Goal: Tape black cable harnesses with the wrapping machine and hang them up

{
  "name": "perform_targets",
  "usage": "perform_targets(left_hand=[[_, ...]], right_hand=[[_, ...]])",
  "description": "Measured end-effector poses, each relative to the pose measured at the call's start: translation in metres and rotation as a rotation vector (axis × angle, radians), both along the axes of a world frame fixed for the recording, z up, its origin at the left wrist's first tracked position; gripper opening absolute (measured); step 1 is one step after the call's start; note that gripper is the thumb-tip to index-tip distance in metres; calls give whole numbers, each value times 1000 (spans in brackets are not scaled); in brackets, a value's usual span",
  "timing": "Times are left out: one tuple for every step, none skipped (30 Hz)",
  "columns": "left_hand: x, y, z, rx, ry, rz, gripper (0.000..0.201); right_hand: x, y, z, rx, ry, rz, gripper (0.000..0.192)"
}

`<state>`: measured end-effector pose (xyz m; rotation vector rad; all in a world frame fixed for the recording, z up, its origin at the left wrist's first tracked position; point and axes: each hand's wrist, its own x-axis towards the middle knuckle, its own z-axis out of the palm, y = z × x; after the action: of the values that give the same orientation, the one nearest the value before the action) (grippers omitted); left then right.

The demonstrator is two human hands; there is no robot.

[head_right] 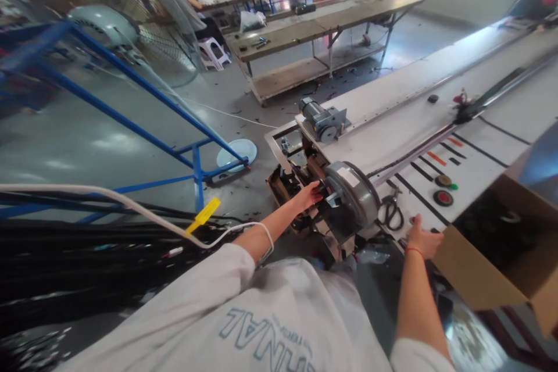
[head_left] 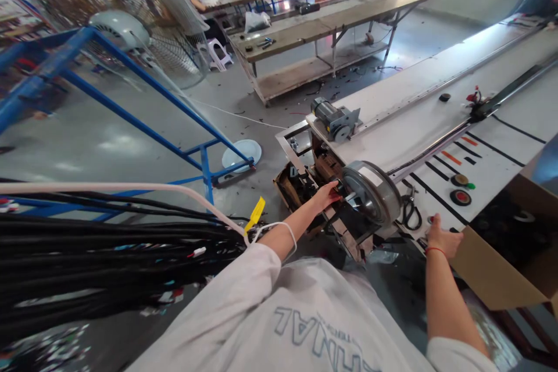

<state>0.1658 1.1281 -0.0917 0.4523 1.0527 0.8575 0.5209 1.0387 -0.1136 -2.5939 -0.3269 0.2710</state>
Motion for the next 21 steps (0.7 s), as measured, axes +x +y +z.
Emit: perform_targets(left_hand=[[-1,-1,-1,-48,-37,7,20],[-2,-2,-3,-92,-57,22,18],[-3,-4,-5,-120,-64,36,16],[-4,-6,-6,-121,-62,46,14],[-4,-7,-7,-110,-60,56,12],[-4,-8,-8,-94,-63,68,12],[-4,-9,-9,-77,-73,75,14],[-3,-9,-9,-62,-85,78,17],[-2,-8,-8,-53,-93,78,21],[-2,-7,-7,-48,-100,71,24],[-2,-6,-6,-42,-106,59,26],[-2,-4,-5,-37,-113,48,27],[-2,-2,-4,-40,-122,38,28],[-2,-1,-3,-53,-134,28,28],[-3,1,-3,-77,-145,14,29],[-4,2,-3,-99,-152,4,30],[-4,3,-3,-115,-155,0,29],[-4,4,-3,-121,-156,0,28],[-4,4,-4,-116,-156,4,27],[-3,4,-4,-105,-154,15,25],[-3,4,-5,-94,-145,28,23]], right_hand=[[0,0,0,5,-3,3,84],[0,0,0,12,-7,5,83],[0,0,-1,17,-10,5,82],[0,1,-1,19,-11,4,81],[0,1,-1,20,-10,2,81],[1,1,-2,19,-7,-1,82],[1,2,-2,17,-3,-2,82],[2,2,-3,15,0,-2,82],[2,2,-4,11,3,-1,83],[3,2,-4,5,6,-2,83],[3,2,-5,-2,9,-5,85],[4,2,-6,-12,13,-7,86],[5,2,-6,-19,18,-8,88],[5,1,-7,-23,23,-10,90],[6,1,-8,-22,26,-9,91],[7,1,-9,-19,28,-6,92],[7,0,-11,-15,29,-2,92],[8,0,-12,-10,30,0,92],[8,0,-13,-8,31,-1,91],[8,0,-14,-9,31,-1,90],[8,0,-14,-12,30,-1,90]])
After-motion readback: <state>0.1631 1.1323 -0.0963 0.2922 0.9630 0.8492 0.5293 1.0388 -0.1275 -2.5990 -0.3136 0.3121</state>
